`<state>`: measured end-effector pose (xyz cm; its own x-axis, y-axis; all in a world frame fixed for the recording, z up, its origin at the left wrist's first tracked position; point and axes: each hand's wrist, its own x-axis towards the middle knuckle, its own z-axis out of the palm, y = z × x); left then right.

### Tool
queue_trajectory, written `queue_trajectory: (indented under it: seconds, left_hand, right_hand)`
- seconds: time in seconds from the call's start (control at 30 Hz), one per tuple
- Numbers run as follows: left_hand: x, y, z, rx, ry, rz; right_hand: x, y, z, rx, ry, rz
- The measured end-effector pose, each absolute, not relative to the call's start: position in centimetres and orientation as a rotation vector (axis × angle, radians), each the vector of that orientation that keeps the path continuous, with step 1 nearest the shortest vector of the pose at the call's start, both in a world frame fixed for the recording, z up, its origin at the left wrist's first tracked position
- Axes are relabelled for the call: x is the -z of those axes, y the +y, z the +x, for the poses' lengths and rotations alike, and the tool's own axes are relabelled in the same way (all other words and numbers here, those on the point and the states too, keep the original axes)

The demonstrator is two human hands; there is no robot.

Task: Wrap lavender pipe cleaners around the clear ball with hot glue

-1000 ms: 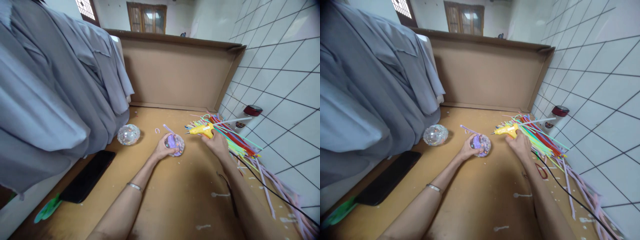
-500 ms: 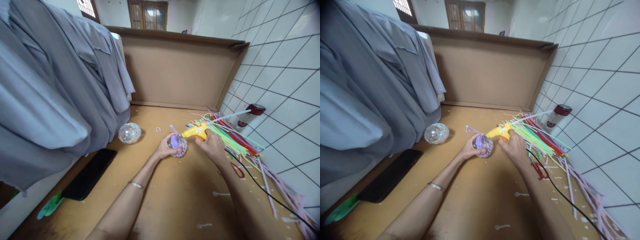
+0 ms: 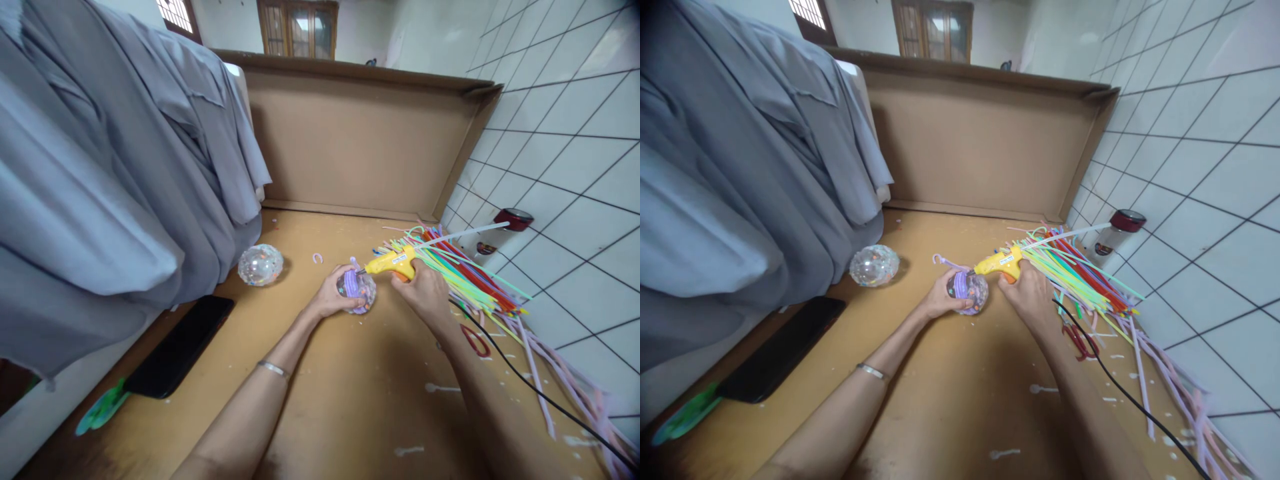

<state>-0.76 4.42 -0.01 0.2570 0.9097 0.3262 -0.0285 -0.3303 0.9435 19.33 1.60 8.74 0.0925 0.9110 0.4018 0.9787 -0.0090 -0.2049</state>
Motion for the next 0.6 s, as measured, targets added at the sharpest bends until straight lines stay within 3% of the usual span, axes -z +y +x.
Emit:
queue_trajectory:
  seconds: [0.6]
  left_hand:
    - [0.0,4.42,-0.77,-1.235,0.854,1.604]
  right_hand:
    - [-8.52,1.73,19.31,0.228,-1.868,-1.962]
